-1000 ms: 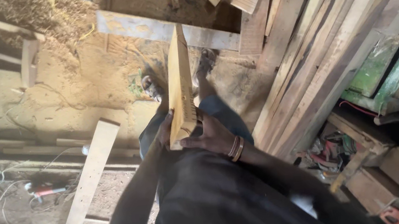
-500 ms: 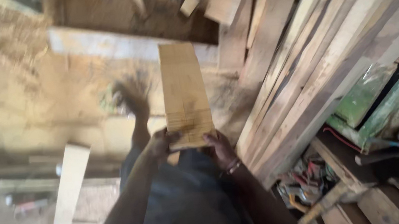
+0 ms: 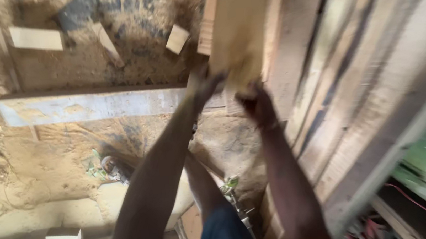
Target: The person uses a handheld electric jigsaw to cut multiple parallel grooves into a rectangular wooden plank. The person repeatedly repositions the plank and the tool to create a series of evenly spaced cuts across the wood's surface.
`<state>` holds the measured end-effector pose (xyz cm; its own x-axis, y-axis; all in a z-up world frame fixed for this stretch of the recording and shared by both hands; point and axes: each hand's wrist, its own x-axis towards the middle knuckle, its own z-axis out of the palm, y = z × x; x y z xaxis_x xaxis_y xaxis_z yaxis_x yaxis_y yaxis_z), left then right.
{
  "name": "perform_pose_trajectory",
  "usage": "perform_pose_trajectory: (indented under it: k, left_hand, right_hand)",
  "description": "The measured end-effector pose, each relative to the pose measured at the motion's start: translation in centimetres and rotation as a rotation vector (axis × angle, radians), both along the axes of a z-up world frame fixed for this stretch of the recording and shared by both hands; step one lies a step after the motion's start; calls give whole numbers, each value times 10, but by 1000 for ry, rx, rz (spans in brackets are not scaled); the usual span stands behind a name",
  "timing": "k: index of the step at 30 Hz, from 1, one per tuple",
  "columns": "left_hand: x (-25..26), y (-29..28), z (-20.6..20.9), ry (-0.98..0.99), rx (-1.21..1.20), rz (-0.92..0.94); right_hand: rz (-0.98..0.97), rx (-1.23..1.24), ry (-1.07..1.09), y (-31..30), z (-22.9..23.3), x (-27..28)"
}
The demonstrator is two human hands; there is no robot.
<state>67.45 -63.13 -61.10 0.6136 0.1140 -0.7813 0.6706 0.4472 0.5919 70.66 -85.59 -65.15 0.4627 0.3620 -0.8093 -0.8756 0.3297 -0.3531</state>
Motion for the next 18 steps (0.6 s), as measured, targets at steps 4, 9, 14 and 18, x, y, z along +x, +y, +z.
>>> perform_pose_trajectory:
  k: [4,9,14,18]
  left_hand:
    - [4,8,-59,9,141,-104]
    - [-85,8,-20,163,360,-386]
    - [-148,-11,65,309,394,-442]
    - [-160,-26,166,297,435,-446]
  right_hand:
    - [-13,-86,10,-1,-65,27]
    - [-49,-110,108,-9,-45,-55]
    - [34,-84,181,40,24,-127]
    - [98,-117,113,48,96,-120]
